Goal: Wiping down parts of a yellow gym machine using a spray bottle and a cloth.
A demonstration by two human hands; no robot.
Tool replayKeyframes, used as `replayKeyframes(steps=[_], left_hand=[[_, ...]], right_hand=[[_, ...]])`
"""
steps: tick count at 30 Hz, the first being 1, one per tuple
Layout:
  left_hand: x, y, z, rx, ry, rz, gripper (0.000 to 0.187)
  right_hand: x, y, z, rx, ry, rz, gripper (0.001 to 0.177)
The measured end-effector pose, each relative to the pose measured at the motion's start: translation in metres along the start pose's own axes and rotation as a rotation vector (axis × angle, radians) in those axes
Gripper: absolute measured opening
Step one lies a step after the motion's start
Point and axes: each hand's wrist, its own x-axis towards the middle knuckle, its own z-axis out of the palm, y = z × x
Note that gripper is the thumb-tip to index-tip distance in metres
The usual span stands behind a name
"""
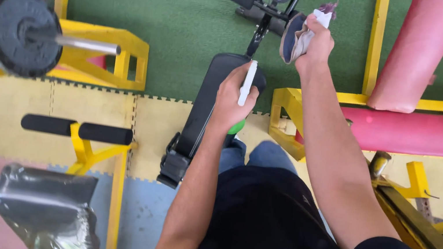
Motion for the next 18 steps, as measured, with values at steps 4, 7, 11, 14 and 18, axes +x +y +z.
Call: replayKeyframes(steps=[4, 7, 11, 14, 18], left_hand=[[0.050, -0.007, -0.001, 0.011, -0.056, -0.007, 0.052], [0.084, -0.015, 0.003, 0.035, -0.106, -0.015, 0.055], [0.129, -0.029, 0.016, 0.065, -0.176, -0.131, 0.059], [0.163, -0.056, 0.032, 0.051, -0.194, -0.136, 0.060], [0.215, -0.106, 0.065, 0.013, -0.189, -0.035, 0.059]], right_hand=[[0.015, -0.013, 0.009, 0.022, -0.009, -0.023, 0.016], [0.031, -0.012, 0.011, 0.021, -0.032, -0.031, 0.015], [0.073, -0.003, 0.000, -0.022, -0.026, -0.024, 0.013], [0.106, 0.002, -0.002, -0.041, -0.005, -0.005, 0.010], [0.172, 0.017, -0.020, -0.069, 0.061, 0.061, 0.008]])
